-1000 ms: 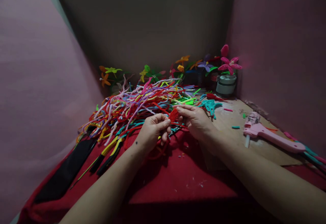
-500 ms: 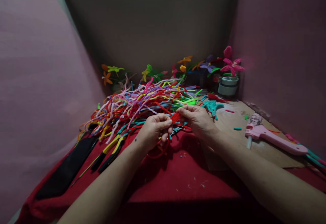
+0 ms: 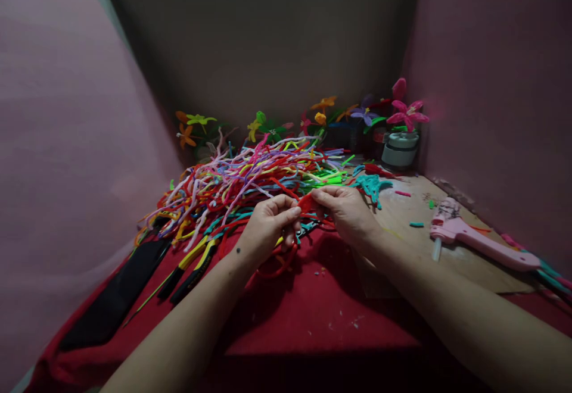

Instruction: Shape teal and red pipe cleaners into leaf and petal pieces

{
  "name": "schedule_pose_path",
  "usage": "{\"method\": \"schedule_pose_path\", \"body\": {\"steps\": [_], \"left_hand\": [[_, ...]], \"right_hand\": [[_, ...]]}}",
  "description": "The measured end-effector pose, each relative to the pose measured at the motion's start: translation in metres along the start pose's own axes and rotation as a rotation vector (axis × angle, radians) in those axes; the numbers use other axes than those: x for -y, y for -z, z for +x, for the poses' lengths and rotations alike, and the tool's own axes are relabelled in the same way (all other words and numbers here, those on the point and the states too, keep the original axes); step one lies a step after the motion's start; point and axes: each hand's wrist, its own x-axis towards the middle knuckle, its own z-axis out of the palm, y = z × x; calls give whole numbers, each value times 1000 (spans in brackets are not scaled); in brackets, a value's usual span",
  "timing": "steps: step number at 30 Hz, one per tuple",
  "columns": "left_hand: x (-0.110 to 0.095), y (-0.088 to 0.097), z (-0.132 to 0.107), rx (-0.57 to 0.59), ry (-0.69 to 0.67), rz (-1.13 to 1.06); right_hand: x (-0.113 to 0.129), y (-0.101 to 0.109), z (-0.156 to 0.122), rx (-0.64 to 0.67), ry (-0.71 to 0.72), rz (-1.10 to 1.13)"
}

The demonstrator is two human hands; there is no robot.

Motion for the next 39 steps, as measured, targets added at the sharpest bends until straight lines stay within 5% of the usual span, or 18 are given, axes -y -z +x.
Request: {"method": "schedule_pose_path", "body": {"steps": [8, 19, 28, 39], "left_hand": [[-10, -4, -3, 68, 50, 160], [2, 1, 0, 46, 14, -3], [7, -1, -1, 171, 45, -134], [4, -6, -3, 77, 30, -46]], "right_hand": [[3, -5, -5, -111, -35, 13], [2, 3, 6, 65, -79, 415], [-7, -3, 4, 49, -48, 399], [-3, -7, 0, -19, -79, 377]]}}
